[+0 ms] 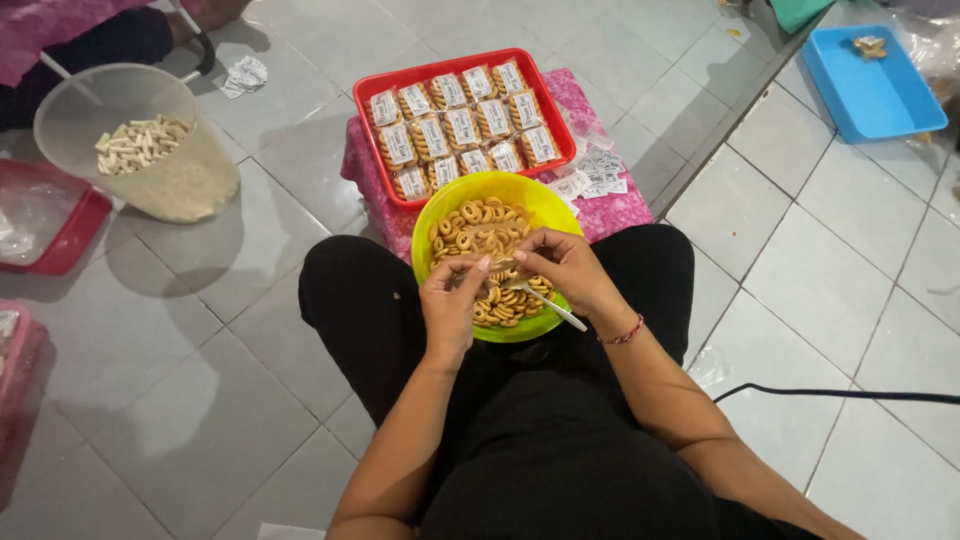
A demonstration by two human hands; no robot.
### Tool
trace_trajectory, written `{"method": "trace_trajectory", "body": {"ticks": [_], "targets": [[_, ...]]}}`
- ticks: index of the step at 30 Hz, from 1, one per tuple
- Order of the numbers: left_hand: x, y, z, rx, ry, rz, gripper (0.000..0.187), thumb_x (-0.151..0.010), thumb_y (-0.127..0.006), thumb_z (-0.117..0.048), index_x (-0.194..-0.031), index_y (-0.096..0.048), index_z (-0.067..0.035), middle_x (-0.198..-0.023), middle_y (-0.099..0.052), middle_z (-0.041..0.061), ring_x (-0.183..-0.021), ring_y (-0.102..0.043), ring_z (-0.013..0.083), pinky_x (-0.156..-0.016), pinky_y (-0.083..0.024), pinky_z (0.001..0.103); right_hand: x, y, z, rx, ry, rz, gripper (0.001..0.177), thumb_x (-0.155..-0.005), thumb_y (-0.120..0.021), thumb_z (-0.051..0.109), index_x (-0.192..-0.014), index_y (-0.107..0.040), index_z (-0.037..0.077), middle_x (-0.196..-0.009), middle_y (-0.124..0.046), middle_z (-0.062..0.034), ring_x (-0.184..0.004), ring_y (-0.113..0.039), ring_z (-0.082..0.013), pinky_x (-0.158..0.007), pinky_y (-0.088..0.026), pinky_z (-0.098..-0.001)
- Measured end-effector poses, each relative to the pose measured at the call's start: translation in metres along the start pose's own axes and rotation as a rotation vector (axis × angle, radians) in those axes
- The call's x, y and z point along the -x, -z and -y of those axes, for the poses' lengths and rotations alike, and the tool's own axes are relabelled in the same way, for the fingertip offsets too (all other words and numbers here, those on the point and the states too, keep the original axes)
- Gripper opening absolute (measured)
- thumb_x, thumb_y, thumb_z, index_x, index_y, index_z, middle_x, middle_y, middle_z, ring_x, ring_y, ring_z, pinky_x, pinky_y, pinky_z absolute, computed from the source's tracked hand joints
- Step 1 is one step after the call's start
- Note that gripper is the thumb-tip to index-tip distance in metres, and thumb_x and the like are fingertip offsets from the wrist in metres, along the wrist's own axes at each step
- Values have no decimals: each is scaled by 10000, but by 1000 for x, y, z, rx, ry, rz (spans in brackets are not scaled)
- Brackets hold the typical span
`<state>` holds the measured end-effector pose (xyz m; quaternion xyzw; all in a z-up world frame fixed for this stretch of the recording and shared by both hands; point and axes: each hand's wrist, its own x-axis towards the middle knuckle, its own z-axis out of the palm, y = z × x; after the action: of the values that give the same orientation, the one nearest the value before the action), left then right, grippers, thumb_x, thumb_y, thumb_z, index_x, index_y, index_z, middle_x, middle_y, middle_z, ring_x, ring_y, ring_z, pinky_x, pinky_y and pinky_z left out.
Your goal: Filling small plastic bags with ring-shaped snacks using a spoon and placing them into a tray.
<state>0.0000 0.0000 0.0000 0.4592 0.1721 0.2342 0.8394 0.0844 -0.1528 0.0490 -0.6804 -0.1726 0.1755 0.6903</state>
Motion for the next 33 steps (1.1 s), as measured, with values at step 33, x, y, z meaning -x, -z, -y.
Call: {"method": "trace_trajectory", "body": {"ticks": [33], "targets": [[-5,4,14,-49,64,-84,230,-746,-818,3,-662,-604,-19,-828,-692,109,-502,-615,121,-448,-488,237,-2,4,-13,319,200,-18,297,-833,-739,-33,-1100,-627,34,-1043,-522,-75,-789,-642,-172,-618,-516,-227]]}}
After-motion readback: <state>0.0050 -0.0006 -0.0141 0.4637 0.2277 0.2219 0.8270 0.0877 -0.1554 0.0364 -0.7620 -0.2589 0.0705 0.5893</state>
